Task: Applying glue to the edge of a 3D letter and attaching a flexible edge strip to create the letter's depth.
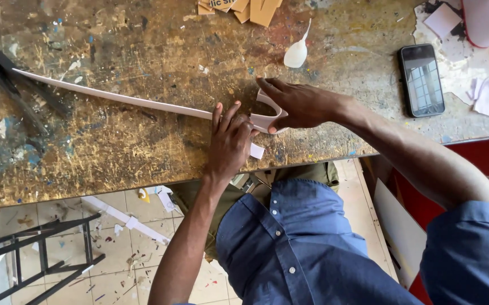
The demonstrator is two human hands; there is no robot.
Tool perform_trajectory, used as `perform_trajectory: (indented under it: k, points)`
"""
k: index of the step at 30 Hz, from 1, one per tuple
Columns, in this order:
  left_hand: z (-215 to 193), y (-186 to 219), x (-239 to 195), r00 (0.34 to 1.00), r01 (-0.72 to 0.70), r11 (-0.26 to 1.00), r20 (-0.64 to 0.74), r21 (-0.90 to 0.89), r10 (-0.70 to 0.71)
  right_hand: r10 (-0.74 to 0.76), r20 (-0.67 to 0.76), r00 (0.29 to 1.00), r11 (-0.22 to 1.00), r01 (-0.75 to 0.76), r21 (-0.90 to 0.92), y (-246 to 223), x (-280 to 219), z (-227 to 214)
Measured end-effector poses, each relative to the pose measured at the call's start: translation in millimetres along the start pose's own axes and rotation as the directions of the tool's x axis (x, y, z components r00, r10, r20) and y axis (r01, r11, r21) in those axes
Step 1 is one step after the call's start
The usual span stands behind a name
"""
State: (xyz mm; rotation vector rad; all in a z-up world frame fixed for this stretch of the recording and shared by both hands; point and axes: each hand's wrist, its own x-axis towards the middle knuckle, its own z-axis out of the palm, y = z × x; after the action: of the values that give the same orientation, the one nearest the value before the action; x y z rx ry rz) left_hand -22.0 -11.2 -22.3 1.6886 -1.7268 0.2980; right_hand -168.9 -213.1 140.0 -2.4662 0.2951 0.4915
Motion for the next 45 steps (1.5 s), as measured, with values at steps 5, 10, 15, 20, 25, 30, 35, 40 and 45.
perform_trajectory:
  k: [5,10,15,20,25,30,35,40,45]
  points:
    - [12,-7,-9,1.0,-0.002,1.0,0.023,0.002,0.002,-0.06,-0.088,0.994,0.994,0.052,-0.096,5,3,8]
    - [13,-8,-12,1.0,-0.005,1.0,0.026,0.006,0.004,-0.169,-0.255,0.952,0.986,0.167,-0.027,9,-8,34]
    - [11,-10,-12,0.999,-0.019,1.0,0.031,-0.013,0.02,-0.162,-0.327,0.931,0.986,0.161,-0.03,16,-18,48]
    - [3,-8,-7,0.998,-0.049,0.997,0.026,-0.058,0.051,-0.173,-0.354,0.919,0.985,0.156,-0.076,15,-16,47]
    - [-1,-6,-7,0.999,-0.047,0.998,0.026,-0.049,0.048,-0.197,-0.414,0.889,0.979,0.203,-0.03,28,-10,61]
    - [2,-12,-10,0.997,-0.061,0.998,0.052,-0.023,0.063,-0.225,-0.532,0.816,0.963,0.268,0.003,24,-9,76]
    - [2,-13,-10,0.994,-0.052,0.999,0.098,-0.011,0.053,-0.22,-0.571,0.791,0.967,0.253,-0.022,28,-4,75]
    - [-12,-9,-3,0.981,-0.064,0.998,0.18,-0.017,0.066,-0.22,-0.449,0.866,0.971,0.238,-0.017,25,1,47]
    - [-14,-5,-1,0.977,-0.044,0.999,0.208,0.029,0.037,-0.067,-0.231,0.971,0.995,0.046,-0.094,22,20,47]
